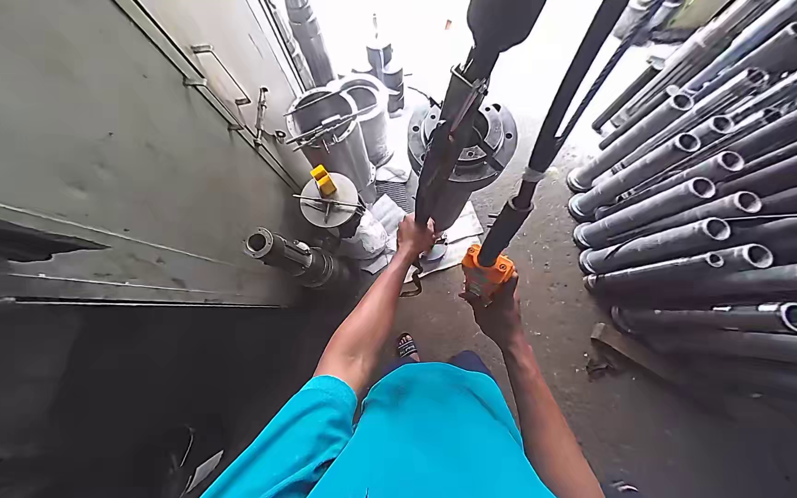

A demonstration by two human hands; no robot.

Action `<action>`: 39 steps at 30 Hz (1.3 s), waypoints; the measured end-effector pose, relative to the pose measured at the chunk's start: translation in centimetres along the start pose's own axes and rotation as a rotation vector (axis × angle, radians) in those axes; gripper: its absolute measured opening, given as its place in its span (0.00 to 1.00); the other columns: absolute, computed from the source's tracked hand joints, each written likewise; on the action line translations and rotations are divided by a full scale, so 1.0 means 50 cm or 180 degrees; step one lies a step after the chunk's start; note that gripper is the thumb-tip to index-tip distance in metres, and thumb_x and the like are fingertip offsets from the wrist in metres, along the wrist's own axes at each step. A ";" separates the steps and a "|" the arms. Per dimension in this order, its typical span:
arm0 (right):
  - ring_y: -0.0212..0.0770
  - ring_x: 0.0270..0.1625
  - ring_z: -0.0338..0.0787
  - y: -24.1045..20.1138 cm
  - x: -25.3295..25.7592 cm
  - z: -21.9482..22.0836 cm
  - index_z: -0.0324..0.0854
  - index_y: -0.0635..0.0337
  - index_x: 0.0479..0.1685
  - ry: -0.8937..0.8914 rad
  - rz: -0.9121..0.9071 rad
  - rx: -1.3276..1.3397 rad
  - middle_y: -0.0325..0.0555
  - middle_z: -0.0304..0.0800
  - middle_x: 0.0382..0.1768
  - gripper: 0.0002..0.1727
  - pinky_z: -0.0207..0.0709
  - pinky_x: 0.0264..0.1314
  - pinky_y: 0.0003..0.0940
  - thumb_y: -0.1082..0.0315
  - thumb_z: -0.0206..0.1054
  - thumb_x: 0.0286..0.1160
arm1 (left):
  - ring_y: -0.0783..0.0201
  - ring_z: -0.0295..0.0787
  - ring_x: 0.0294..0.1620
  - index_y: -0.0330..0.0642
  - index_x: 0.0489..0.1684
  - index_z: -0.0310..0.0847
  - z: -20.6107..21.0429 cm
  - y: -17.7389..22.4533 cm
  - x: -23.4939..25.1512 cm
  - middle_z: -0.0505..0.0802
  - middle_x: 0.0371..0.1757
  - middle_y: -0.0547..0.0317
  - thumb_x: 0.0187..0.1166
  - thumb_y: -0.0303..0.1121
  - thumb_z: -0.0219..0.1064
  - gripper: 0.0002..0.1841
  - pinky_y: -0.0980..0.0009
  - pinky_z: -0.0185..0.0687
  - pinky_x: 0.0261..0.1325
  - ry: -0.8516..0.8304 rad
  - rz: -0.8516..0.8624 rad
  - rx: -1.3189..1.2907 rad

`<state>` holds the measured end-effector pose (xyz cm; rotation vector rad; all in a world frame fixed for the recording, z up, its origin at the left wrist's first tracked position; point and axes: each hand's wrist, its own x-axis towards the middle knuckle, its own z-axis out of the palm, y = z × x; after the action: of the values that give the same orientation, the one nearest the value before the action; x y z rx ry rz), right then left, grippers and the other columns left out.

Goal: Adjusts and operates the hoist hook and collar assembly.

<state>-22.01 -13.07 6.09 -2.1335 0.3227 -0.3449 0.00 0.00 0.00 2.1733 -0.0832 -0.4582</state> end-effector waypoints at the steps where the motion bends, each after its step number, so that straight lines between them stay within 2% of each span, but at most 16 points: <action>1: 0.53 0.55 0.91 0.004 0.015 -0.004 0.64 0.62 0.76 0.0038 0.0034 -0.0024 0.59 0.83 0.61 0.44 0.87 0.57 0.57 0.64 0.85 0.59 | 0.51 0.96 0.37 0.42 0.50 0.90 -0.002 -0.006 0.016 0.98 0.36 0.51 0.84 0.44 0.59 0.17 0.44 0.89 0.48 -0.0012 -0.0051 -0.0081; 6: 0.57 0.58 0.90 0.029 0.103 -0.036 0.62 0.66 0.78 0.0137 0.0284 -0.0304 0.64 0.83 0.62 0.46 0.84 0.60 0.60 0.62 0.85 0.60 | 0.52 0.96 0.36 0.41 0.52 0.89 -0.020 -0.022 0.080 0.98 0.37 0.50 0.83 0.45 0.61 0.18 0.46 0.90 0.46 0.0150 -0.0255 -0.0194; 9: 0.58 0.60 0.90 0.051 0.170 -0.060 0.60 0.65 0.79 0.0135 0.0381 -0.0370 0.64 0.83 0.63 0.47 0.83 0.64 0.59 0.61 0.84 0.62 | 0.52 0.96 0.34 0.42 0.54 0.88 -0.038 -0.026 0.115 0.98 0.36 0.51 0.86 0.45 0.59 0.18 0.47 0.90 0.45 0.0307 -0.0328 -0.0223; 13: 0.62 0.62 0.88 0.094 0.273 -0.081 0.59 0.69 0.79 0.0191 0.0118 -0.0294 0.68 0.81 0.65 0.48 0.82 0.64 0.62 0.63 0.85 0.60 | 0.55 0.94 0.31 0.41 0.56 0.87 -0.064 -0.011 0.148 0.97 0.36 0.52 0.88 0.40 0.57 0.16 0.52 0.89 0.41 0.0559 -0.0426 -0.0354; 16: 0.61 0.62 0.88 0.116 0.369 -0.090 0.60 0.69 0.79 0.0141 -0.0034 -0.0087 0.69 0.79 0.67 0.47 0.83 0.65 0.59 0.65 0.85 0.59 | 0.57 0.92 0.28 0.37 0.58 0.85 -0.074 0.001 0.175 0.96 0.36 0.50 0.88 0.37 0.57 0.15 0.57 0.88 0.35 0.0814 -0.0418 -0.0541; 20: 0.61 0.66 0.87 0.135 0.486 -0.111 0.57 0.71 0.80 0.0063 -0.0102 -0.0015 0.71 0.78 0.68 0.50 0.80 0.69 0.58 0.64 0.85 0.59 | 0.57 0.92 0.29 0.37 0.60 0.84 -0.078 0.025 0.189 0.96 0.36 0.49 0.91 0.39 0.54 0.17 0.57 0.88 0.38 0.0970 -0.0673 -0.0557; 23: 0.64 0.65 0.87 0.157 0.572 -0.138 0.57 0.71 0.80 -0.0091 -0.0106 -0.0177 0.72 0.76 0.69 0.48 0.81 0.67 0.62 0.62 0.83 0.63 | 0.57 0.92 0.29 0.39 0.60 0.86 -0.071 0.037 0.210 0.97 0.36 0.50 0.91 0.40 0.53 0.18 0.56 0.88 0.39 0.1140 -0.0867 -0.0469; 27: 0.65 0.62 0.87 0.184 0.649 -0.180 0.57 0.68 0.79 -0.0130 -0.0168 -0.0282 0.71 0.77 0.67 0.47 0.80 0.64 0.65 0.64 0.84 0.62 | 0.59 0.92 0.28 0.38 0.57 0.86 -0.057 0.038 0.243 0.97 0.35 0.51 0.89 0.39 0.56 0.16 0.59 0.87 0.35 0.1355 -0.0808 -0.0680; 33: 0.65 0.69 0.85 0.200 0.705 -0.216 0.52 0.73 0.82 0.0113 -0.0102 -0.0294 0.76 0.76 0.70 0.54 0.78 0.72 0.60 0.65 0.86 0.57 | 0.58 0.91 0.29 0.41 0.57 0.86 -0.062 0.074 0.283 0.96 0.36 0.52 0.89 0.41 0.58 0.16 0.55 0.87 0.39 0.1316 -0.0855 -0.0541; 36: 0.62 0.69 0.85 0.203 0.727 -0.213 0.55 0.77 0.80 0.0212 -0.0167 -0.0338 0.75 0.77 0.69 0.54 0.78 0.74 0.56 0.63 0.86 0.56 | 0.55 0.92 0.36 0.36 0.56 0.86 -0.071 0.087 0.306 0.94 0.39 0.47 0.84 0.39 0.62 0.16 0.52 0.89 0.47 0.1385 -0.0718 -0.0534; 39: 0.62 0.71 0.84 0.198 0.738 -0.209 0.54 0.78 0.82 0.0082 -0.0071 -0.0484 0.74 0.79 0.69 0.58 0.76 0.77 0.55 0.58 0.88 0.54 | 0.53 0.92 0.41 0.31 0.56 0.85 -0.076 0.093 0.314 0.93 0.41 0.43 0.82 0.42 0.65 0.19 0.51 0.88 0.52 0.1339 -0.0698 -0.0413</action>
<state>7.40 -39.55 7.96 -2.2846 0.3499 -0.3712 16.43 -3.40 1.08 2.1134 0.4082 -0.1149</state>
